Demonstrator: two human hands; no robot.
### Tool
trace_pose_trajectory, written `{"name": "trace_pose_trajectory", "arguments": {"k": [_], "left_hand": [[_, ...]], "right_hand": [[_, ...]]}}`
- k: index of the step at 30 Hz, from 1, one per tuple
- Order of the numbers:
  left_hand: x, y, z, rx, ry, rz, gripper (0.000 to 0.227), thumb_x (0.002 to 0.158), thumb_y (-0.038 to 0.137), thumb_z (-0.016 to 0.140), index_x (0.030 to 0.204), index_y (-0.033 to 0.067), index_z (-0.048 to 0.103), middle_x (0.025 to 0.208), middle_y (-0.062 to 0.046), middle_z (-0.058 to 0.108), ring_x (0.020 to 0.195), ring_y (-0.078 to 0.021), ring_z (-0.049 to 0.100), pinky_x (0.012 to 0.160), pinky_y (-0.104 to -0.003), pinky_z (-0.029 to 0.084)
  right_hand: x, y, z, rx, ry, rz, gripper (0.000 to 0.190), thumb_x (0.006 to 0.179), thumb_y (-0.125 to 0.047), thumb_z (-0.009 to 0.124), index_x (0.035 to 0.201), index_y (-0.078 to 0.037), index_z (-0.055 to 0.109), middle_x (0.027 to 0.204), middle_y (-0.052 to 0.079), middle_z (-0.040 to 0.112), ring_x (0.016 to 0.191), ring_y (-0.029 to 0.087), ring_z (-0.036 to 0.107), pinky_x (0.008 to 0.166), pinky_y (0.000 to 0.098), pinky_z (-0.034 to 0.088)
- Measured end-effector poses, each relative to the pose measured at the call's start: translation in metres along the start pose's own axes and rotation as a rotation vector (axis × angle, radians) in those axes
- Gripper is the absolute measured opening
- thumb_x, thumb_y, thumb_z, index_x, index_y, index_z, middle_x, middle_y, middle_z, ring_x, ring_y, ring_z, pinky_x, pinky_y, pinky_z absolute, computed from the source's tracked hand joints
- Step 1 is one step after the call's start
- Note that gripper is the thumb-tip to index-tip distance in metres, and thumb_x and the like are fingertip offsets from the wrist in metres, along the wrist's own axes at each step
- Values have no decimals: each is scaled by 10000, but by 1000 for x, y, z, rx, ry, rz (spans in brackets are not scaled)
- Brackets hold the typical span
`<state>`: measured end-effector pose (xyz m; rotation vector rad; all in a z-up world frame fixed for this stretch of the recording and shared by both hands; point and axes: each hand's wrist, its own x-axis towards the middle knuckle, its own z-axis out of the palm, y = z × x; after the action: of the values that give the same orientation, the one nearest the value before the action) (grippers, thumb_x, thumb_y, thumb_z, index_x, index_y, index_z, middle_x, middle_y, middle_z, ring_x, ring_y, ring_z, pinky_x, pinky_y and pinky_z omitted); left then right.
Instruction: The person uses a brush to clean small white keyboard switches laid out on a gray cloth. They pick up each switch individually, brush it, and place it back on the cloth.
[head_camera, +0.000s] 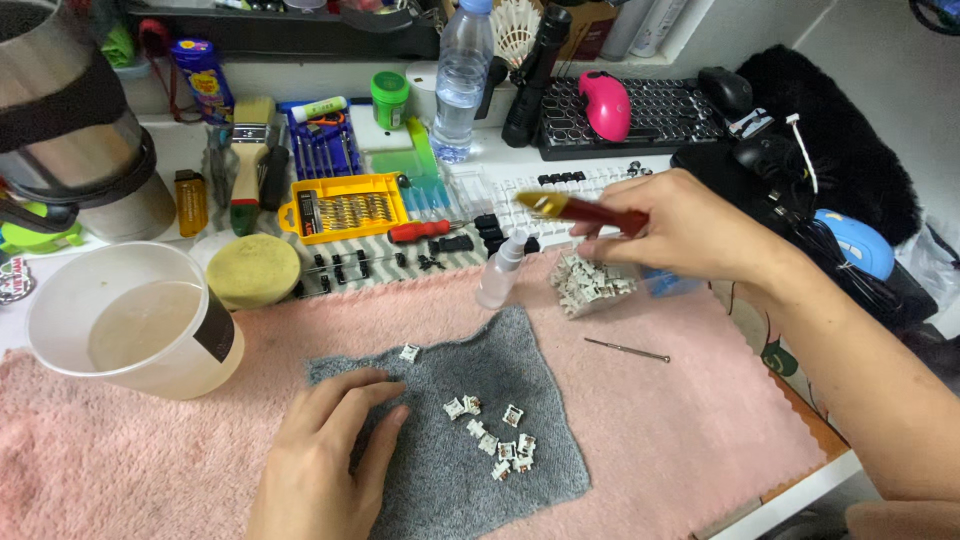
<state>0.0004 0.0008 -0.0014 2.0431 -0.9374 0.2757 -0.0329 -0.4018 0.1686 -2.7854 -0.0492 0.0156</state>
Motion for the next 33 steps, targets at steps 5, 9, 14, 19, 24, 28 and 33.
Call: {"name": "trace_pose_trajectory", "arguments": {"k": [5,9,14,19,24,28,33], "left_hand": [[-2,-3,2,4,-4,-3,231,1045,287,756,1218,159,840,1285,-21,815,1105,-267,766,1025,-408,591],[-4,-7,4,9,13,24,233,1035,291,770,1222,171,841,1298,-20,816,1105,-253,771,1038,-396,586],[-3,-8,4,17,16,37,229,1025,271,781,1220,166,842,1301,-22,817,1091,-260,766,1028,-394,588],[-3,-2,4,65,22,-9,225,1020,295,787,1218,212,853,1316,33,821,1086,-226,765,1024,-366,593],[-3,2,-2,22,27,-42,203,1020,236,794,1203,166,846,1270,-8,842,1166,-197,811,1082,-360,603],[6,17,-15,-1,19,-94,210,1016,192,803,1211,121,840,1271,-53,831,1168,-227,823,1088,-385,615],[30,30,-22,39,-113,-92,277,1044,198,770,1289,71,791,1255,-110,814,1141,-314,788,1044,-451,588]], "right_hand": [[3,2,6,-175,-146,37,267,982,-427,873,1049,-169,895,1185,-58,761,939,177,715,846,371,516],[5,-2,5,-147,-188,27,180,994,-353,860,1057,-205,942,1222,-59,775,936,160,750,881,361,558],[4,9,8,-112,-105,-45,210,1018,-336,830,1114,-177,926,1174,-58,787,887,166,736,847,363,526],[8,18,18,-58,-68,-40,216,992,-341,884,1104,-162,930,1081,-52,794,890,146,714,850,337,519],[1,23,18,-115,44,-173,199,1002,-304,858,1057,-113,856,1029,15,767,828,202,721,786,370,505],[-33,-13,5,66,174,-112,246,971,-321,911,1087,-105,887,1015,17,761,851,144,681,777,306,486],[-90,5,34,868,271,-101,357,1206,-219,554,1041,18,764,1175,156,745,741,121,657,872,309,655]]}}
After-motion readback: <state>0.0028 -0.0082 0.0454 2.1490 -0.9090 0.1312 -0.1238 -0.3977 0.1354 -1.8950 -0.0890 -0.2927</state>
